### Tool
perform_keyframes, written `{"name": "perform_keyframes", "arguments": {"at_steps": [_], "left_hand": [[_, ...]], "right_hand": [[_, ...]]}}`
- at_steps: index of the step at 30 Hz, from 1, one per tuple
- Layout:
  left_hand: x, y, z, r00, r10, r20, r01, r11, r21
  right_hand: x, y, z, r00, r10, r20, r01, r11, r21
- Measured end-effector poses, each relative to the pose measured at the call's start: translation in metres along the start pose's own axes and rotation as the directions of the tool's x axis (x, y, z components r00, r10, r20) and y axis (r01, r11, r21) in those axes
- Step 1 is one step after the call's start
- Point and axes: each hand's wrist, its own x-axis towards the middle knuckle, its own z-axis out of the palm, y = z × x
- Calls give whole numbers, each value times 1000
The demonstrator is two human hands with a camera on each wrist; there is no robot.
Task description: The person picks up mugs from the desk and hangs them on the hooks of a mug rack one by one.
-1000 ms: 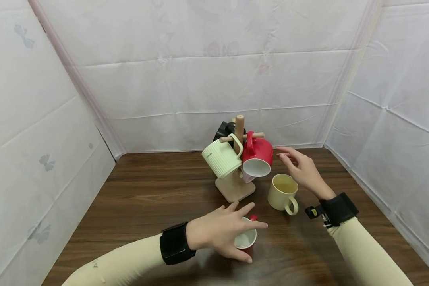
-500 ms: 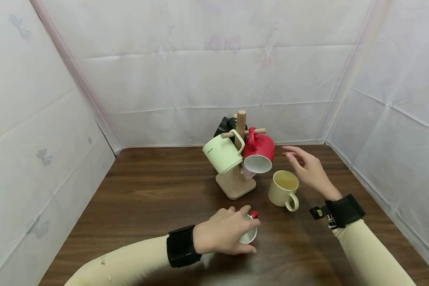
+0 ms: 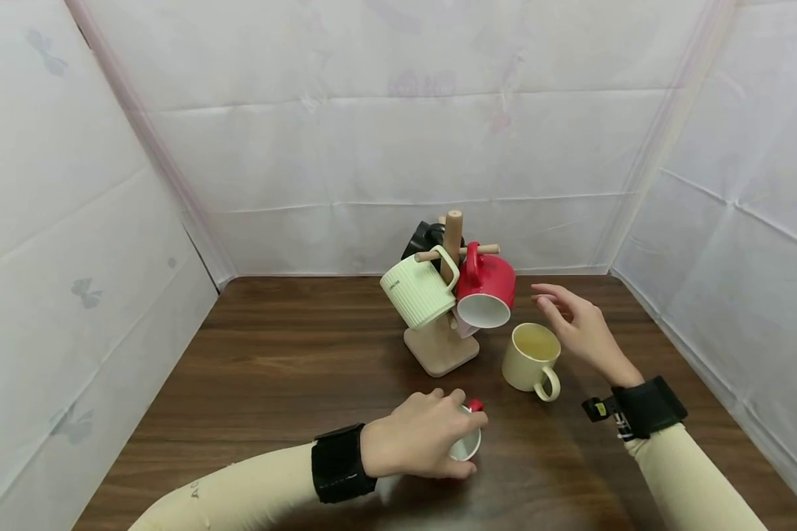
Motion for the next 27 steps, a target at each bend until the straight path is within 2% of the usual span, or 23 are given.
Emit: {"name": "perform_keyframes", "arguments": {"at_steps": [9,12,16,19,23,27], "left_hand": [[-2,-7,4,998,26,-62,-28,999,-42],[-3,-12,6,995,13,-94,-20,997,-78],[-6,-21,9,991,-27,-128,5,985,-174],[-8,-29,12,986,-51,-156,7,963,-270],[-8,-39,17,969,-81,-234,-15,924,-382],[-7,-44,22,933,-119,-341,-57,884,-464]], "right_hand": [[-2,1,-1,1000,21,-23,-21,1000,2],[-4,1,-1,999,23,-34,-23,1000,4],[-8,1,-3,998,29,-54,-29,1000,0],[-10,0,-4,997,30,-76,-31,1000,-2],[-13,-5,-5,992,13,-127,-16,1000,-21],[-17,-14,-7,978,-32,-208,24,999,-41]]}}
